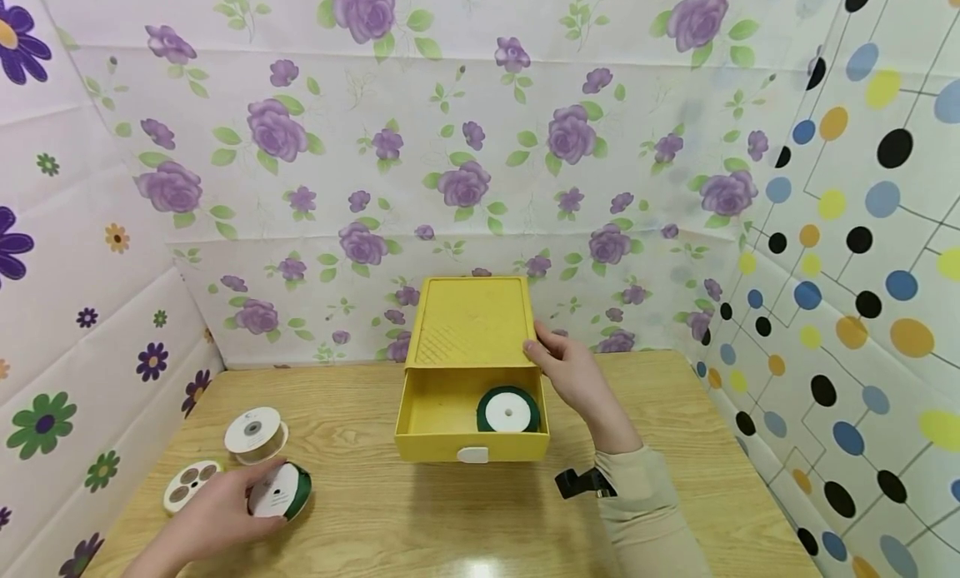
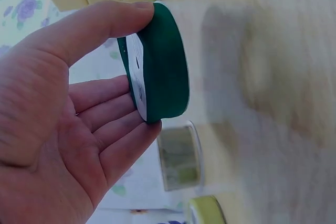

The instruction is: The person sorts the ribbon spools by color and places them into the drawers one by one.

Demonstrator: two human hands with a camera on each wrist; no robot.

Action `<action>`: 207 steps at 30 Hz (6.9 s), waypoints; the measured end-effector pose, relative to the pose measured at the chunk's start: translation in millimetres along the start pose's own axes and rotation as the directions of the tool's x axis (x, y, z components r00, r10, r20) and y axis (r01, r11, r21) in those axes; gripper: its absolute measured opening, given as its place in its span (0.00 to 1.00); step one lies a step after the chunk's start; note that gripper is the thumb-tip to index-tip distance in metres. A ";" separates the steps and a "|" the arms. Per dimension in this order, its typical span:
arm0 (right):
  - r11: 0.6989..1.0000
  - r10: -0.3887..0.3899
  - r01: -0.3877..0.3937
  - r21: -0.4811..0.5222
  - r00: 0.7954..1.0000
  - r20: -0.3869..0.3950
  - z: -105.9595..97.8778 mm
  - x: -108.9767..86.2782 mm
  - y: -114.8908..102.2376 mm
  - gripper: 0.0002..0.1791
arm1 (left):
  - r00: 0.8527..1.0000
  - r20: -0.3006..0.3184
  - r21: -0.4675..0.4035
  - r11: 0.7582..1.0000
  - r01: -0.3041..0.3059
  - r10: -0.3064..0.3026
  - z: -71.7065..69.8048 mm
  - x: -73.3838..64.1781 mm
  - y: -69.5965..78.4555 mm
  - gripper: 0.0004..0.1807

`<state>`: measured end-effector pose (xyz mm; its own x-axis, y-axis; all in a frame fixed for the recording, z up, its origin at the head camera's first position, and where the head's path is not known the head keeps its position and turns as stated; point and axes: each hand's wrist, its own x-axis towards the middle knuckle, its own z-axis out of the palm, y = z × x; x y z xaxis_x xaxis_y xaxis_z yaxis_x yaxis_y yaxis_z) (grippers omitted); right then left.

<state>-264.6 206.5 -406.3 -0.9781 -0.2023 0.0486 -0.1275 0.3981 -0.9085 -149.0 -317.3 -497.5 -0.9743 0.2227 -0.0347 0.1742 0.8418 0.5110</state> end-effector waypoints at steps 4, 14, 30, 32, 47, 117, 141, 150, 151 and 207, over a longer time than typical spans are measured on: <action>1.000 -0.006 0.006 0.003 1.000 -0.002 0.2 0.7 -0.1 0.40 | 1.000 -0.018 -0.014 1.000 0.010 -0.010 -2.7 1.3 12.4 0.50; 1.000 -0.003 0.003 0.013 1.000 0.002 0.7 0.8 -0.4 0.40 | 0.992 -0.122 -0.176 0.984 0.015 -0.037 -3.8 4.0 48.8 0.51; 1.000 -0.006 0.006 0.014 1.000 -0.013 2.1 -0.3 -1.2 0.39 | 0.953 -0.257 -0.550 0.835 -0.005 -0.163 -12.3 25.4 101.7 0.54; 1.000 -0.005 0.006 0.015 1.000 -0.012 2.6 0.0 -0.9 0.39 | 0.950 -0.262 -0.590 0.807 -0.019 -0.169 -12.8 26.0 108.7 0.52; 1.000 -0.006 0.006 0.010 1.000 -0.002 2.6 1.4 0.0 0.40 | 0.931 -0.366 -0.607 0.759 -0.234 -0.005 -7.7 32.6 157.3 0.45; 1.000 -0.016 0.016 0.002 1.000 -0.004 2.9 1.5 2.3 0.41 | 0.772 0.069 0.005 0.774 -0.634 0.632 -45.8 111.6 227.9 0.46; 1.000 -0.025 0.026 0.005 1.000 -0.014 3.0 2.1 1.0 0.40 | 0.646 0.324 0.301 0.572 -0.763 0.691 -44.4 117.0 240.8 0.40; 1.000 -0.022 0.022 0.012 1.000 -0.003 3.4 1.0 0.8 0.40 | 0.662 0.465 0.377 0.545 -0.748 0.587 -44.1 117.8 251.5 0.38; 1.000 -0.022 0.022 0.012 1.000 -0.004 3.4 1.1 1.3 0.40 | 0.666 0.477 0.384 0.545 -0.745 0.574 -43.4 118.4 252.4 0.39; 0.998 -0.048 0.048 0.031 0.999 -0.010 3.5 1.3 2.5 0.39 | 0.816 -0.020 -0.611 0.640 -0.467 0.577 -41.7 107.4 212.3 0.19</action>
<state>-265.6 204.1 -409.9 -0.9725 -0.2121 0.0960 -0.1691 0.3603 -0.9174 -222.6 -135.2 -356.9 -0.6977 0.6579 0.2836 0.4791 0.1341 0.8675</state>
